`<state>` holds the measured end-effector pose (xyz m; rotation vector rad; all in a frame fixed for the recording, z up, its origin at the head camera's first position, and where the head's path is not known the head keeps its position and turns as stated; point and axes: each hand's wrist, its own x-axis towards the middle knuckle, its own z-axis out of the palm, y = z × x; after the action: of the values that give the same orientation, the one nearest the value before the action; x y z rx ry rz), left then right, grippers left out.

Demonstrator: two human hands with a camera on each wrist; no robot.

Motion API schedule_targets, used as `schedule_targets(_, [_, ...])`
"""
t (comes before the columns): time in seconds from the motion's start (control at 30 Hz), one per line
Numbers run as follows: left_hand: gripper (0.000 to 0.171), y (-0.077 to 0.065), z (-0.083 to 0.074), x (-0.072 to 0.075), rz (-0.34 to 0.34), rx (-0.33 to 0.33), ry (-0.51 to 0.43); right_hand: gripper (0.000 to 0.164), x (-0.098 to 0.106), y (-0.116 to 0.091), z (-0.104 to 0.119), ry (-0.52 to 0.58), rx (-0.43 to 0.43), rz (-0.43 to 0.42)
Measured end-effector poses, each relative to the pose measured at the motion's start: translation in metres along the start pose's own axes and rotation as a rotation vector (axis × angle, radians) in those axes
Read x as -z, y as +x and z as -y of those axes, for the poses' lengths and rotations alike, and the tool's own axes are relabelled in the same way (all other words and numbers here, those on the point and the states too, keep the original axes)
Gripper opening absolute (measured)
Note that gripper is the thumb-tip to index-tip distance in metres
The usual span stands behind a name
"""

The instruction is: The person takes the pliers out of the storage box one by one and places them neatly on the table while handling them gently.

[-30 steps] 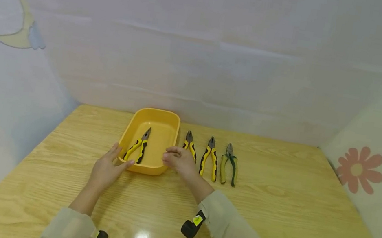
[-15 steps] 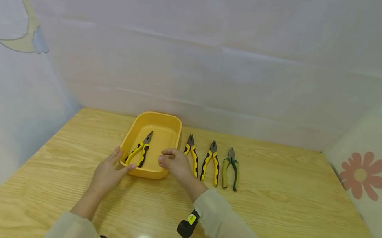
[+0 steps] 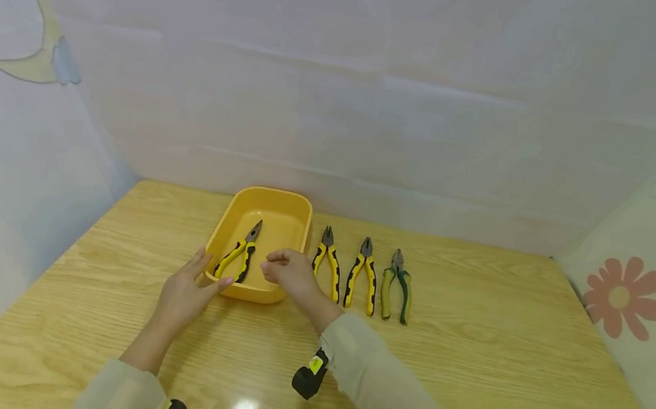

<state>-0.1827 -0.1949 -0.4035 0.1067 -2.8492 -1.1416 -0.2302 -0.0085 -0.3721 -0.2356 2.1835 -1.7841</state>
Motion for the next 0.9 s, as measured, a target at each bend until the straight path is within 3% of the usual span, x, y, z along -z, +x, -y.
schedule_targets(0.43, [0.080,0.002,0.002,0.001,0.010,0.003,0.007,0.032,-0.007,0.015,0.002,-0.061,-0.031,-0.041])
schedule_targets(0.9, [0.078,0.001,0.002,0.000,-0.012,-0.027,0.003,0.032,-0.024,0.025,0.004,-0.344,-0.071,-0.047])
